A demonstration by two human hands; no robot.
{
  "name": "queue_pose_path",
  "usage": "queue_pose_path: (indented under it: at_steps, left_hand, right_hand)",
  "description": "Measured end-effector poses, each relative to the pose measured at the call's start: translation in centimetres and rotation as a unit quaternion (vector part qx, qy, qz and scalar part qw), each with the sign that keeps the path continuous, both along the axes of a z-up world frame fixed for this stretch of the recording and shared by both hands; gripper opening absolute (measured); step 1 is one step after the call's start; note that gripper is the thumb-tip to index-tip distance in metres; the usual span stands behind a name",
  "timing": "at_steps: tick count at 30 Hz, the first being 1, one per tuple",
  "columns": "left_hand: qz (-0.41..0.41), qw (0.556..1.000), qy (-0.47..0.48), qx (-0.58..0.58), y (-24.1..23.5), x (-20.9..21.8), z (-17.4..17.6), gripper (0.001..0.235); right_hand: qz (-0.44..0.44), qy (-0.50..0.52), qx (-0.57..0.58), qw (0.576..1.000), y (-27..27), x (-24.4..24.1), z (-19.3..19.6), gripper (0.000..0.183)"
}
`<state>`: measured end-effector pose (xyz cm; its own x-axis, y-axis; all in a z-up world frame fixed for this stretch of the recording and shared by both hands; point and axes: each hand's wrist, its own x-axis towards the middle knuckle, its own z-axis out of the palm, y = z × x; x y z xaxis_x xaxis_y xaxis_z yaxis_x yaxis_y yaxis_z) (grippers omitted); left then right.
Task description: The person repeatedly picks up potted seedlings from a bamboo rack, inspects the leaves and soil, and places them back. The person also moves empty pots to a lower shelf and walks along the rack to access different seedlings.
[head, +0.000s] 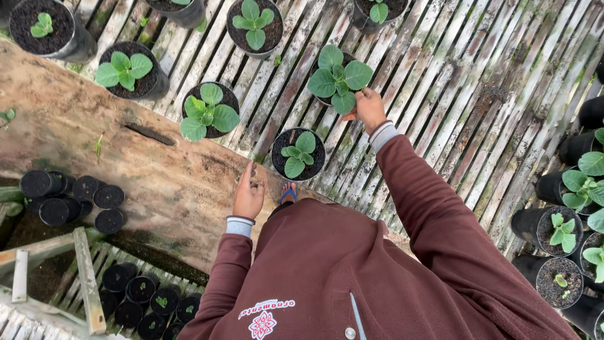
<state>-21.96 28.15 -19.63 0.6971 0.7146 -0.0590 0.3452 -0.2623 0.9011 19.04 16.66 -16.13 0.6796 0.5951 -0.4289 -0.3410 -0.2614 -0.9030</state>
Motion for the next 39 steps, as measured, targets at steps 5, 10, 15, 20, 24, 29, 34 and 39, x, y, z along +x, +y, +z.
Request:
queue_pose_path:
  at_steps: [5, 10, 15, 20, 24, 29, 34, 39]
  left_hand:
    - [-0.003, 1.000, 0.019, -0.016, 0.5, 0.8, -0.6, 0.074]
    - [0.013, 1.000, 0.005, -0.009, 0.5, 0.4, 0.3, 0.072]
    - [0.072, 0.989, 0.125, -0.044, -0.7, -0.3, 1.6, 0.073]
    - [0.100, 0.987, 0.115, -0.041, -2.7, -1.8, 1.9, 0.069]
    - [0.114, 0.983, 0.134, -0.049, -3.7, -2.3, 1.4, 0.069]
    - [0.120, 0.983, 0.126, -0.052, -3.6, -2.1, 1.0, 0.069]
    - [0.100, 0.986, 0.127, -0.042, -2.6, -0.6, 1.1, 0.070]
    - [0.098, 0.975, 0.193, -0.058, -2.0, 0.7, 1.4, 0.072]
  right_hand:
    - [0.032, 0.030, -0.012, 0.999, -1.0, 1.7, 0.8, 0.039]
    - [-0.025, 0.056, -0.060, 0.996, -1.1, 7.4, 0.4, 0.051]
    - [-0.085, 0.040, -0.006, 0.996, 2.3, 15.7, -0.1, 0.058]
    - [-0.098, 0.050, 0.033, 0.993, 6.5, 20.7, -1.0, 0.055]
    - [-0.132, 0.021, 0.025, 0.991, 8.2, 22.0, -1.8, 0.037]
    - [-0.118, -0.003, 0.032, 0.992, 7.6, 20.7, -2.4, 0.025]
    - [-0.102, -0.016, 0.020, 0.994, 6.8, 19.0, -1.7, 0.029]
    - [-0.107, 0.007, -0.019, 0.994, 6.8, 18.2, 0.0, 0.048]
